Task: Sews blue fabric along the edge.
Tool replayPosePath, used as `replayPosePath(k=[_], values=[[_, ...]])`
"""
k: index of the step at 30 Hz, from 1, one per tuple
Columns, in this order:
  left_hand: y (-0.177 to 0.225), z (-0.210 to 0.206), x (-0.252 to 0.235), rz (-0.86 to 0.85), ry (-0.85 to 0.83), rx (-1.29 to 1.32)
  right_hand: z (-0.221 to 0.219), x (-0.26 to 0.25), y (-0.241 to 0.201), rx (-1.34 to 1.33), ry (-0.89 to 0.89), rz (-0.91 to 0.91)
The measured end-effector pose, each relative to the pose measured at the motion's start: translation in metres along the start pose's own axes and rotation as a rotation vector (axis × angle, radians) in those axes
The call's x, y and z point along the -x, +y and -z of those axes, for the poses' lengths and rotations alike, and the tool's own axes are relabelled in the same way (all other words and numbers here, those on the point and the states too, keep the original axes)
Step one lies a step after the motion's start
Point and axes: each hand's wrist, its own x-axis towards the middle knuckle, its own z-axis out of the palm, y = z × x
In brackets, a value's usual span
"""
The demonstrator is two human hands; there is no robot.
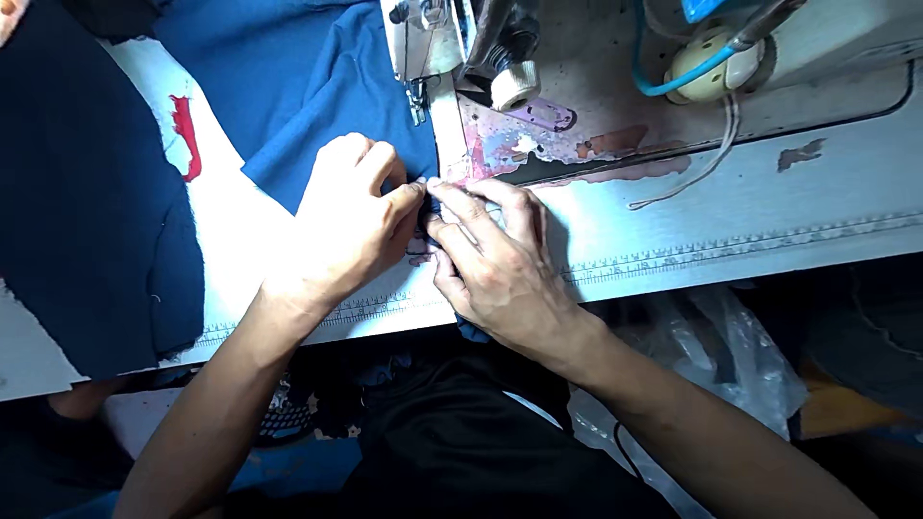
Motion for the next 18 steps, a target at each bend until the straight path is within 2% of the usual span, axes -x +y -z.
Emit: replayPosePath(k=[4, 8, 18], values=[[-0.02, -0.012, 0.018, -0.088, 0.058, 0.17, 0.0, 0.001, 0.001, 0.072, -0.037, 0.029], [-0.025, -0.012, 0.023, -0.116, 0.006, 0.117, 0.003, -0.001, -0.002, 0.116, -0.071, 0.007], [-0.068, -0.009, -0.011, -0.118, -0.048, 0.124, 0.006, -0.044, 0.014, 0.15, -0.105, -0.003]])
